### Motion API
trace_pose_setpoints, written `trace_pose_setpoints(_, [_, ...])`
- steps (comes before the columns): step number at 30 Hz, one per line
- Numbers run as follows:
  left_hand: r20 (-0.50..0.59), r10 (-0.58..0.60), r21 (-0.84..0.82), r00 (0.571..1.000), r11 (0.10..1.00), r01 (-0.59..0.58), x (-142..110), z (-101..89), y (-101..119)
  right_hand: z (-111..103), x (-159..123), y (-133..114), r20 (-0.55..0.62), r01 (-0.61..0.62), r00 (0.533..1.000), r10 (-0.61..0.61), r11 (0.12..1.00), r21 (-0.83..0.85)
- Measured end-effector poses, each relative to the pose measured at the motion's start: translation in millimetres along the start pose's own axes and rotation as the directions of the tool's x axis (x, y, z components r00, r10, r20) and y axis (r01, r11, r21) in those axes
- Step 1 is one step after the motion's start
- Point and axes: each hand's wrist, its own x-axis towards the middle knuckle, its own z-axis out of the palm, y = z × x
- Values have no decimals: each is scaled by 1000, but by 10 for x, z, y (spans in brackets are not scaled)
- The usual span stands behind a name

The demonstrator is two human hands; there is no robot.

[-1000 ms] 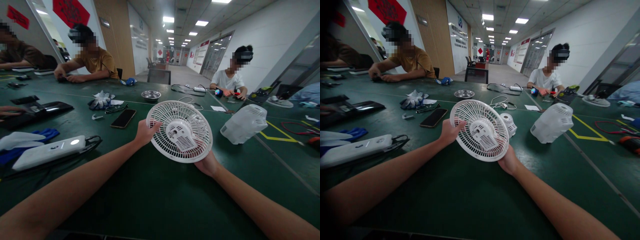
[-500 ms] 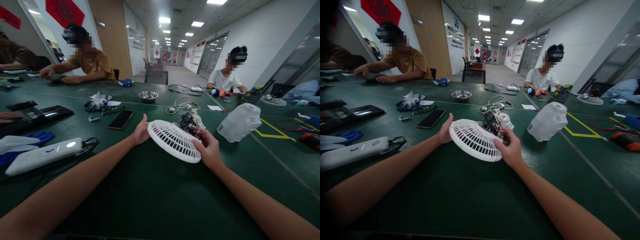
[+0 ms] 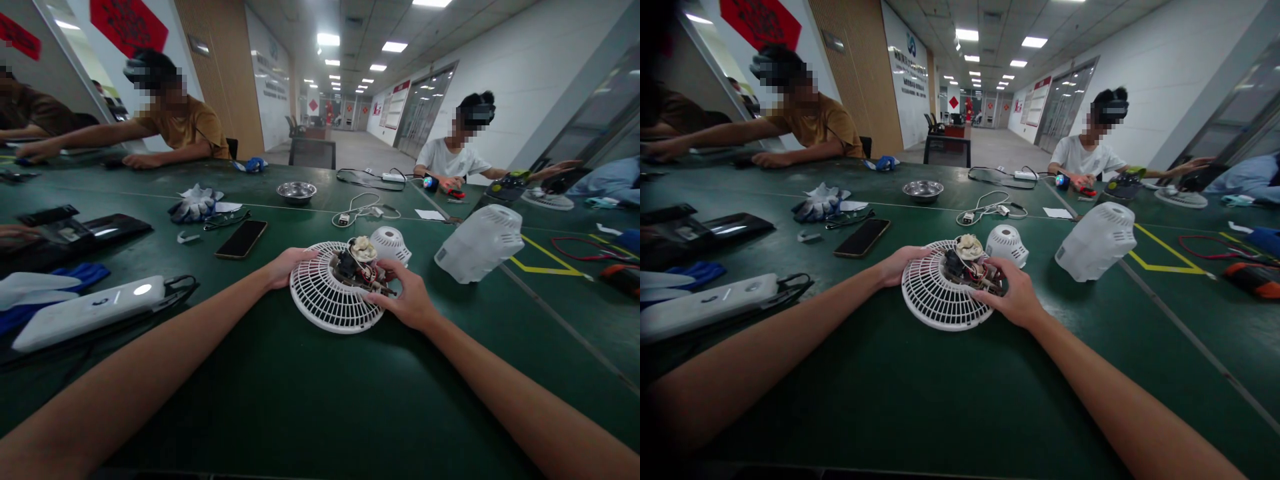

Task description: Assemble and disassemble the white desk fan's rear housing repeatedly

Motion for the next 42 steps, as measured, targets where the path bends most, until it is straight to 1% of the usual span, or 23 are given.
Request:
trace_pose_setpoints(1, [-1, 3, 2, 1000, 1000, -3, 1, -1, 1, -13, 10, 42, -45, -18, 999, 20, 999, 44])
trace_pose_setpoints(3, [2, 2, 5, 1000, 1000, -2, -2, 2, 3, -60, 41, 154, -193, -59, 978, 74, 995, 86])
trace_pose_setpoints(5, [8, 2, 6, 1000, 1000, -2, -5, 7, 5, -134, 84, 292, -347, -89, 934, 85, 996, 3])
trace_pose_setpoints(6, [10, 3, 6, 1000, 1000, -3, -6, 9, 5, -177, 106, 366, -395, -105, 916, 71, 992, -65])
trace_pose_setpoints(8, [12, 8, 7, 1000, 1000, -8, -6, 12, 3, -255, 145, 513, -425, -147, 903, 62, 974, -171])
trace_pose_setpoints(10, [14, 8, 7, 1000, 1000, -8, -6, 15, 2, -300, 171, 647, -394, -204, 912, 111, 958, -202])
trace_pose_setpoints(13, [15, 11, 9, 1000, 1000, -11, -12, 25, 4, -296, 191, 790, -273, -268, 938, 211, 945, -190])
trace_pose_setpoints(15, [10, 14, 11, 1000, 1000, -14, -19, 35, 8, -268, 200, 838, -198, -292, 946, 257, 940, -175])
trace_pose_setpoints(17, [0, 12, 12, 1000, 1000, -12, -25, 46, 11, -247, 207, 856, -162, -317, 942, 293, 935, -158])
trace_pose_setpoints(20, [-19, 12, 17, 1000, 1000, -12, -29, 54, 14, -243, 212, 854, -155, -340, 935, 319, 931, -134])
trace_pose_setpoints(30, [-31, 10, 15, 999, 1000, -10, -32, 58, 12, -252, 192, 812, -170, -311, 945, 280, 931, -194])
trace_pose_setpoints(37, [-46, 16, 21, 999, 1000, -15, -26, 52, 0, -261, 201, 782, -165, -336, 936, 311, 929, -152])
trace_pose_setpoints(42, [-28, 11, 12, 1000, 1000, -10, -17, 40, -7, -258, 204, 775, -173, -333, 936, 305, 929, -164])
